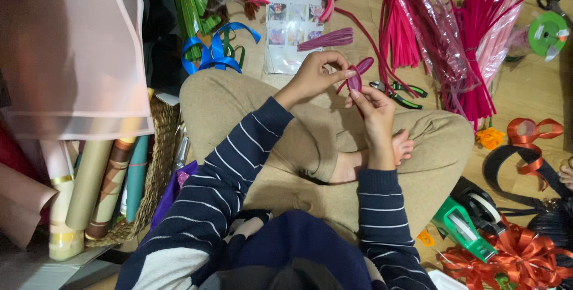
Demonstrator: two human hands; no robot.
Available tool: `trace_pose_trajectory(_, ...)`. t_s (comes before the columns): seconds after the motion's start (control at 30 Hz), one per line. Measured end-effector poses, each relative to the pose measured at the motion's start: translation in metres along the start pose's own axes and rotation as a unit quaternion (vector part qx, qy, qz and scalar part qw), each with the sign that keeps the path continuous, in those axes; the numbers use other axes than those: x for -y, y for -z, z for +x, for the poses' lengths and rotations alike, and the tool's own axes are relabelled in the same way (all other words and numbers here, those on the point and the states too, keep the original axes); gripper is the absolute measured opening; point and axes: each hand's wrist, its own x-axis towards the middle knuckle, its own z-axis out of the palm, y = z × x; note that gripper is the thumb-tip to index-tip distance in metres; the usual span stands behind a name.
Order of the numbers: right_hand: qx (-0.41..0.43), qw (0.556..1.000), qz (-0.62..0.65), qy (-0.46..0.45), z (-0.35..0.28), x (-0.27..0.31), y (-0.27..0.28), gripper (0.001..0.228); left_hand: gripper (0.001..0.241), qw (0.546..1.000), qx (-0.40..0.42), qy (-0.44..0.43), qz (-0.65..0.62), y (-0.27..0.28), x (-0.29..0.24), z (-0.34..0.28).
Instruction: The person crafts a butterfly by folding and twisting purple pipe cleaners.
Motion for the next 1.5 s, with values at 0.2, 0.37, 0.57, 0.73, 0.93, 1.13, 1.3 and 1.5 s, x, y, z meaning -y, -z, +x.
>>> trace_pose_trajectory(0.2, 0.051, 0.998, 0.025, -0.04, -0.004, 0.023, 0.004, 0.011, 0.013, 0.994, 0.09, 0.014, -0.053, 0.011, -0.001, 0.003)
trace_pose_trajectory(0.37, 0.019, 0.996, 0.072, -0.048, -0.002, 0.016, 0.002, 0.011, 0.014, 0.991, 0.085, 0.049, -0.095, 0.003, -0.013, -0.001)
trace_pose_trajectory(0.57, -0.013, 0.999, 0.001, -0.046, -0.007, 0.029, -0.008, 0.005, 0.024, 0.986, 0.093, 0.089, -0.105, -0.01, 0.001, -0.008)
trace_pose_trajectory(0.73, -0.011, 0.987, -0.158, -0.036, -0.003, 0.066, 0.018, 0.006, 0.022, 0.976, 0.142, 0.146, -0.081, 0.005, -0.043, -0.012)
trace_pose_trajectory(0.93, 0.086, 0.995, -0.026, 0.05, 0.004, 0.033, 0.031, 0.016, 0.016, 0.921, 0.359, 0.14, -0.047, 0.004, -0.047, -0.013)
trace_pose_trajectory(1.13, 0.142, 0.985, 0.06, 0.079, 0.011, 0.008, 0.036, 0.018, 0.015, 0.9, 0.41, 0.137, -0.055, 0.005, -0.044, -0.011)
trace_pose_trajectory(1.3, 0.174, 0.976, 0.105, 0.078, 0.009, 0.002, 0.028, 0.016, 0.011, 0.883, 0.439, 0.148, -0.068, 0.002, -0.048, -0.011)
trace_pose_trajectory(1.5, 0.089, 0.989, 0.062, 0.096, 0.011, -0.003, 0.032, 0.012, 0.012, 0.916, 0.383, 0.118, -0.031, 0.004, -0.052, -0.015)
